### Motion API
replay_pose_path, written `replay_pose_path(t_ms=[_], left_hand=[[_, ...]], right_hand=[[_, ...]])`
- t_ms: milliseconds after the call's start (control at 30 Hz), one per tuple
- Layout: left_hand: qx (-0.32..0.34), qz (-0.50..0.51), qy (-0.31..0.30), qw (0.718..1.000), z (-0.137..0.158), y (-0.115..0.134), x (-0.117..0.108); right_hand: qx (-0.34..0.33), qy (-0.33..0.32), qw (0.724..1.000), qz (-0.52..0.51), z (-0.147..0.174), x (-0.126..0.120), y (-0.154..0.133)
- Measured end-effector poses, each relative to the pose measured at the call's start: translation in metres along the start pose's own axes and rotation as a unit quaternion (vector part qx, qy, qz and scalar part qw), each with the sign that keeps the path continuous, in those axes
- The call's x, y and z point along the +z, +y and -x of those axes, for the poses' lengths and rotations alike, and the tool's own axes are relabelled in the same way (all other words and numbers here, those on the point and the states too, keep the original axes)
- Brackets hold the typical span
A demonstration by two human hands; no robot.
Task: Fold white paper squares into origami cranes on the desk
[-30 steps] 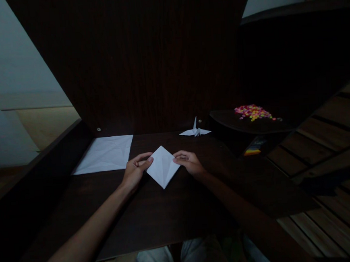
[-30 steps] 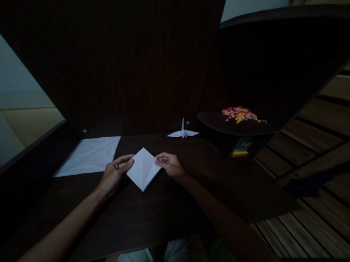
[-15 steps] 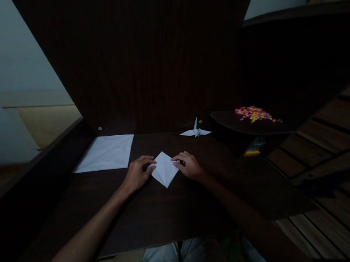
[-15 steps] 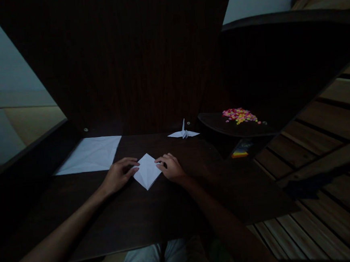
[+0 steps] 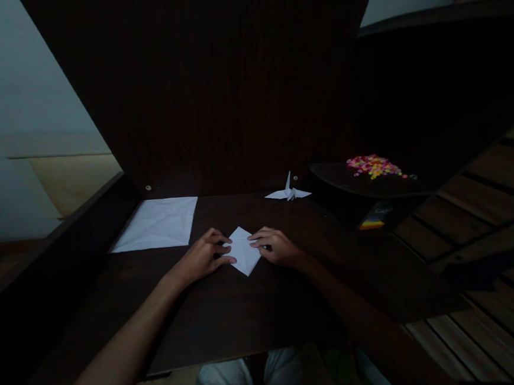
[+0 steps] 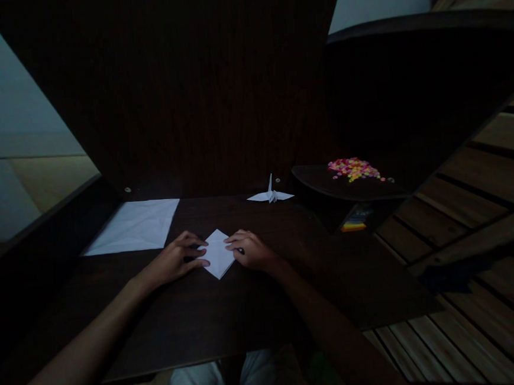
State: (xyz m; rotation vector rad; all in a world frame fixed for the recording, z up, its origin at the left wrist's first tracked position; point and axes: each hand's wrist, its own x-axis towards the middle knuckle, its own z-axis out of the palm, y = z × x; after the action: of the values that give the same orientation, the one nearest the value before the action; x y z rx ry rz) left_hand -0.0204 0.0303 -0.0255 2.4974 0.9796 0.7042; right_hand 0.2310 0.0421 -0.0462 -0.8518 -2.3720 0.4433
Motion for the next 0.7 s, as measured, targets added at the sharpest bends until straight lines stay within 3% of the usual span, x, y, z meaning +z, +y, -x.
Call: replay_pose_path(t_ms=[400,700], left_hand=[[-0.018,0.016,-0.003,1.000,0.001,0.007,-0.007],[-0.024,0.023,-0.003,0.999,0.002,0.007,-0.007]], right_hand=[[0.035,-0.044,0.998,0.018,0.003,-0.008,-0.013],[0.042,-0.035,0.998,0.017,0.003,-0.009,-0.015]])
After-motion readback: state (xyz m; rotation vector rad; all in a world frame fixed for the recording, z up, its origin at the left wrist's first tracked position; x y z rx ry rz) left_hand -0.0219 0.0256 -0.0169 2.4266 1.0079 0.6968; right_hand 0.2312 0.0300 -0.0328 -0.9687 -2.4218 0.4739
